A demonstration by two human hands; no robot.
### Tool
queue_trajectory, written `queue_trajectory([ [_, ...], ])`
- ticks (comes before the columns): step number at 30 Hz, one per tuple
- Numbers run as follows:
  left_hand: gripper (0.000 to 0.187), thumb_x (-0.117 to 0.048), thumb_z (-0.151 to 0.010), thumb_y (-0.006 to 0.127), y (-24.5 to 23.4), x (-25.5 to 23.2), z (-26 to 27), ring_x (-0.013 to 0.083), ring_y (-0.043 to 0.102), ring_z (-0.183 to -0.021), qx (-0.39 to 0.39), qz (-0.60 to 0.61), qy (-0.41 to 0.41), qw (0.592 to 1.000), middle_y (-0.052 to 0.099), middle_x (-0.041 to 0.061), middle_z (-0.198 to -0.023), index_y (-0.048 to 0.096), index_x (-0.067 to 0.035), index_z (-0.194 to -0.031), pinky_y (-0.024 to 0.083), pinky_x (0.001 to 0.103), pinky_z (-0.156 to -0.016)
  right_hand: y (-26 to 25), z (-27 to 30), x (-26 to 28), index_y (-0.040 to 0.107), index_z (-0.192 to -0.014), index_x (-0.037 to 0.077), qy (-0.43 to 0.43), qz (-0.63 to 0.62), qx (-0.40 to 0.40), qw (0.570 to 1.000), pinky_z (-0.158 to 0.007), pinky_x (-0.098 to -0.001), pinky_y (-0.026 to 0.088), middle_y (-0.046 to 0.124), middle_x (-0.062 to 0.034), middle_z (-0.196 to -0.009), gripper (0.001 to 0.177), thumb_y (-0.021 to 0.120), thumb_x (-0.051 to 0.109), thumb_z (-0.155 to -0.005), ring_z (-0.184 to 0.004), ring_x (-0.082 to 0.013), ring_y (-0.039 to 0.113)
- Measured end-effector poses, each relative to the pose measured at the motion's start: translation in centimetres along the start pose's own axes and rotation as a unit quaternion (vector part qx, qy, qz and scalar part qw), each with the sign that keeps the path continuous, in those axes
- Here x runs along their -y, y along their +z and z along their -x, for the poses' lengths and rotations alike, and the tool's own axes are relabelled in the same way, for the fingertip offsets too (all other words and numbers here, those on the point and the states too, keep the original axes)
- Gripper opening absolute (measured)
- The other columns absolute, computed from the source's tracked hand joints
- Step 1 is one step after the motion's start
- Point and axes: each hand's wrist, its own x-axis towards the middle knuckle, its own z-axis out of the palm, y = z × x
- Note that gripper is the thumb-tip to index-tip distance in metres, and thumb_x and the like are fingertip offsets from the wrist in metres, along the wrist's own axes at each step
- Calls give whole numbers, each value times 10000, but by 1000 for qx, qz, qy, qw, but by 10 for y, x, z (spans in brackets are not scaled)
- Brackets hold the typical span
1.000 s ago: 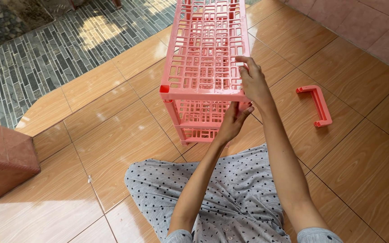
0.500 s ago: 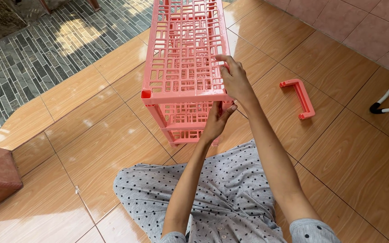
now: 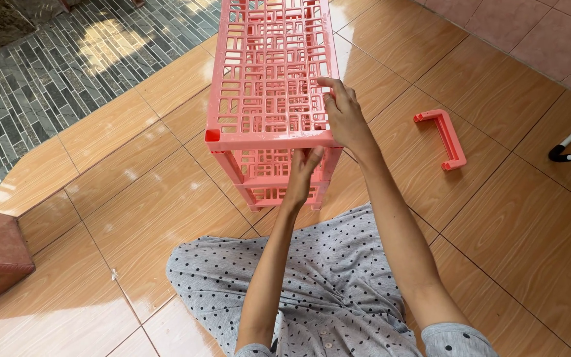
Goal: The person assembles a pink plastic two-tier rack by inserting vertical legs into the bottom shelf, placing the top shelf onto the legs, and attaching side handles. The person sits on the floor and uses both hands to align and secure the components.
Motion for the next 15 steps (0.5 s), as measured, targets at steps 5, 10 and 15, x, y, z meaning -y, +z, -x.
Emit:
queue_trajectory([
  [5,727,-594,-1009,479,16,-13,-9,222,582,-1267,-66,74,-87,991,602,162,-1313,552,20,-1392,413,367,-1146,4,-1,-10,520,-1394,106,-11,125,24,992,-1082,-441,466,522,-117,-1526,358,372,281,-1118,-1381,-370,450],
  [10,749,-587,-1086,420,29,-7,-10,193,608,-909,-84,20,-108,990,697,117,-872,728,95,-1048,461,344,-944,8,5,-6,495,-1482,109,-25,109,-1,994,-1105,-532,412,407,-244,-1534,405,380,290,-1139,-1469,-492,292],
  [15,628,-554,-1036,442,22,20,-13,158,578,-876,-108,9,-138,985,654,100,-838,659,35,-1049,422,316,-869,8,3,-7,494,-1459,107,-8,-2,-21,1000,-1087,-503,463,328,-310,-1566,378,406,184,-1099,-1450,-470,373],
])
